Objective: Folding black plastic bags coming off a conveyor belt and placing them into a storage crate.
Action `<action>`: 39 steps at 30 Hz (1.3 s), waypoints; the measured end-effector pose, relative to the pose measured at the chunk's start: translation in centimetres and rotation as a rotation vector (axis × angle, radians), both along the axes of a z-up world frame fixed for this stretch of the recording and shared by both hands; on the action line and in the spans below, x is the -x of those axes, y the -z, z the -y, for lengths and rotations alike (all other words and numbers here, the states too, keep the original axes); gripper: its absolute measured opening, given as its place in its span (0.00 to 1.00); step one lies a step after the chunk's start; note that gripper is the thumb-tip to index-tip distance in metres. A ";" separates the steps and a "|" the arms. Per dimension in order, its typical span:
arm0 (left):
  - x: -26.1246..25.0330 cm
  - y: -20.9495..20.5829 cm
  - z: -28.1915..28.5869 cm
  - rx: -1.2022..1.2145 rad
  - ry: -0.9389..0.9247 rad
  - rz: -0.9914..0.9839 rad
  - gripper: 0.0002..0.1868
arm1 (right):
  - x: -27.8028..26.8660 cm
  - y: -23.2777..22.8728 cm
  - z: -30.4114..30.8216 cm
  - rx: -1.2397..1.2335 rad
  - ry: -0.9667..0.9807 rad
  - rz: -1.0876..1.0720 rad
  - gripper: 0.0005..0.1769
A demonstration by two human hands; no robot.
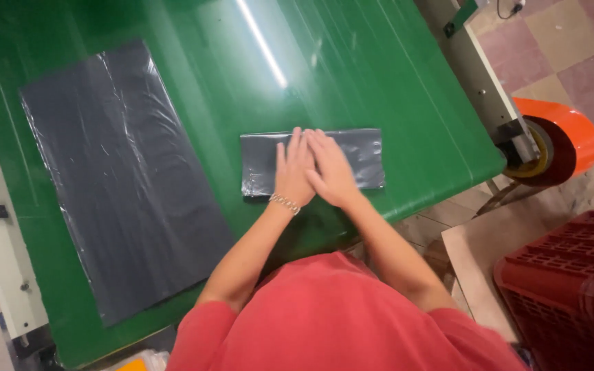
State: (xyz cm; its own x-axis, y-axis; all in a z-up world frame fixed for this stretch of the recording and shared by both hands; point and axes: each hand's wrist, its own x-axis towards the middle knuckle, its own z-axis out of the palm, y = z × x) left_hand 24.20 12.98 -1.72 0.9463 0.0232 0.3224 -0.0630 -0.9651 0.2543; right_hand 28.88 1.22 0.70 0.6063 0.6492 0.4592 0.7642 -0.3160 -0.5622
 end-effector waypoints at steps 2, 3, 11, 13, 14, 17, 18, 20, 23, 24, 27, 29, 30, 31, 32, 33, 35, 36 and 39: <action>-0.5 1.7 -0.6 -0.043 0.024 -0.125 0.33 | -0.6 4.3 -0.8 0.118 0.070 0.054 0.40; -0.8 2.6 -1.0 -0.085 0.045 -0.257 0.36 | -1.0 6.4 -1.4 0.239 0.141 0.100 0.43; 5.5 0.4 -9.9 -0.148 0.082 -0.370 0.52 | -2.4 4.1 7.4 0.633 0.375 0.138 0.48; 6.5 3.0 -11.9 -0.200 0.127 -0.362 0.53 | -2.6 4.4 7.3 0.680 0.426 0.105 0.47; 6.8 5.8 -12.7 -0.319 0.253 -0.039 0.35 | -2.5 5.1 6.5 0.575 0.361 0.151 0.44; 6.8 6.1 -12.4 -0.477 0.401 0.329 0.09 | 1.6 4.0 2.4 0.379 0.150 0.207 0.39; 6.9 4.8 -11.8 -0.523 0.427 0.370 0.11 | 3.7 3.1 0.8 0.288 0.004 0.215 0.37; 6.9 6.4 -10.0 -0.435 0.469 0.219 0.09 | 6.5 5.1 0.3 0.309 -0.035 0.228 0.37; 6.2 2.5 -7.1 -0.198 0.574 -0.199 0.08 | 9.4 7.4 1.3 0.194 -0.059 0.233 0.26; 6.5 0.4 -5.7 -0.033 0.612 -0.475 0.11 | 10.5 8.2 2.4 0.066 -0.067 0.216 0.16; 3.6 -1.9 -5.4 0.670 0.621 -0.600 0.17 | 11.1 5.8 5.5 -0.015 -0.076 -0.198 0.15; 0.5 -2.5 -6.4 0.958 0.346 -0.874 0.23 | 9.7 8.8 7.4 -0.044 0.079 -0.511 0.09; -0.8 -2.7 -6.9 1.230 0.035 -1.141 0.29 | 9.0 10.3 8.5 -0.077 0.238 -0.828 0.07; -0.9 -1.0 -7.2 1.238 0.036 -1.138 0.29 | 8.5 11.3 8.8 -0.069 0.236 -0.826 0.07; -1.2 0.6 -7.7 1.185 -0.028 -1.011 0.34 | 7.8 12.4 8.8 -0.293 0.351 -1.062 0.07; -1.5 2.3 -8.3 1.130 -0.090 -0.885 0.40 | 7.0 13.5 8.8 -0.524 0.464 -1.293 0.08; -1.2 2.4 -7.4 0.850 0.013 -0.633 0.28 | 4.9 12.4 8.6 -0.593 0.458 -1.463 0.06; -1.1 2.5 -7.0 0.552 0.121 -0.389 0.19 | 4.1 12.0 8.5 -0.680 0.459 -1.628 0.04; -1.6 5.8 -5.1 0.124 -0.045 -0.189 0.19 | 2.2 12.3 9.8 -0.677 0.385 -1.760 0.02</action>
State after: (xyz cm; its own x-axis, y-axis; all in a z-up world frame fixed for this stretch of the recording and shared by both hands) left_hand 25.83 18.05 -7.50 0.9867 0.0950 0.1320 0.0392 -0.9266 0.3740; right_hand 26.70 -8.57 -11.62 0.6446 0.3904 -0.6574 -0.7625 0.2650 -0.5902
